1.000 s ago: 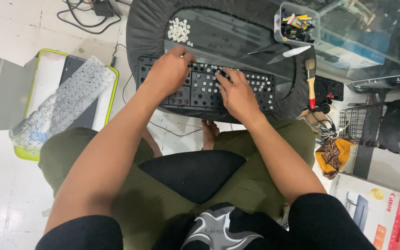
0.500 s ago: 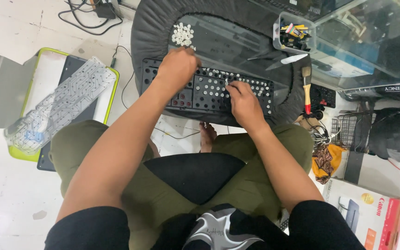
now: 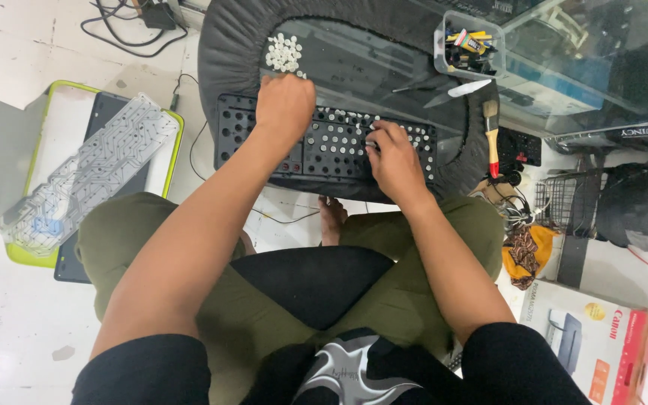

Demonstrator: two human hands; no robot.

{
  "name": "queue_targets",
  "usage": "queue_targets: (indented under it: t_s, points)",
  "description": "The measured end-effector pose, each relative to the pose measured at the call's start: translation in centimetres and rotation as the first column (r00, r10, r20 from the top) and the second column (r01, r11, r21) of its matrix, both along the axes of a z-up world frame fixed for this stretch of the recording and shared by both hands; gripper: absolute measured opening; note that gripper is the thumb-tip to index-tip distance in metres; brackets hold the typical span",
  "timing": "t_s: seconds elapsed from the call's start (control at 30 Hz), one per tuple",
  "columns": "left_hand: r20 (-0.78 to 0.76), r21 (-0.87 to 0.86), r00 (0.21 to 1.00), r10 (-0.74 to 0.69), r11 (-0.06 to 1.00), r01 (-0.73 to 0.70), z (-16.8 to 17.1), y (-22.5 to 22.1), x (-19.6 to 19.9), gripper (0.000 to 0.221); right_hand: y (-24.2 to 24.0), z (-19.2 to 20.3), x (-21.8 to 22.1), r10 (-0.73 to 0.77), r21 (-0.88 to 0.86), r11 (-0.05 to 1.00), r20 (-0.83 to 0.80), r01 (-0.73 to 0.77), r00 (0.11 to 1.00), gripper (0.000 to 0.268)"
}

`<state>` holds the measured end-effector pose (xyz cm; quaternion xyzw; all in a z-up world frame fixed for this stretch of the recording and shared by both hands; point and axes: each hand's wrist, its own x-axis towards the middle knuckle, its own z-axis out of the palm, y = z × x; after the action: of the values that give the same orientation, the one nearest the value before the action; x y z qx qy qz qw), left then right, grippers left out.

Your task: Installing individual keycaps onto a mechanical keyboard frame.

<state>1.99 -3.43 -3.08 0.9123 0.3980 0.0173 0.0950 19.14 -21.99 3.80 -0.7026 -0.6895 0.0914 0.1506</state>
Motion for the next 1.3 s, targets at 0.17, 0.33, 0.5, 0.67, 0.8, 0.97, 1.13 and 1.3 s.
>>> queue_targets:
  t_s: [0.17,0.33,0.5,0.67,0.8,0.97,1.13,1.3]
  points:
    - [0.002,-0.024,0.999,0.050,0.998,-0.050,0.7,-0.2,0.9,0.029,0.5,0.2,0.1,-0.011,-0.042,0.999,-0.014,0.010,1.000,0.012]
    - [-0.121,0.010,0.992,-0.025,1.000,0.026,1.9,-0.8,1.6,0.039,1.0,0.3,0.7,0.011,0.043,0.999,-0.136,-0.006,0.991,0.011]
    - [-0.101,0.046,0.995,-0.010,0.999,0.014,2.3,-1.6,2.1,0.035,1.6,-0.2,1.2,-0.036,0.031,0.999,-0.187,0.043,0.982,0.013]
    - [-0.114,0.161,0.992,0.050,0.986,-0.031,2.3,-2.1,2.1,0.054,2.0,-1.1,2.0,-0.078,0.004,0.997,-0.245,0.082,0.966,0.023]
    - [-0.086,0.237,0.995,0.049,0.971,-0.027,1.6,-2.0,1.9,0.066,2.6,-1.0,2.3,-0.087,-0.022,0.996,-0.232,0.084,0.969,0.013]
    - [-0.020,0.373,0.999,0.036,0.927,-0.026,0.8,-1.0,1.2,0.067,2.9,-0.8,2.2,-0.080,-0.007,0.997,-0.217,0.080,0.973,0.012]
    - [0.231,-0.084,0.948,0.220,0.975,-0.206,2.1,2.8,-0.3,0.049,3.2,-1.6,2.7,-0.132,-0.053,0.991,-0.228,0.123,0.965,0.016]
    - [0.283,0.121,0.925,0.254,0.947,-0.298,-0.7,4.1,-1.2,0.042,3.4,-1.6,2.7,-0.131,-0.047,0.991,-0.239,0.123,0.962,0.018]
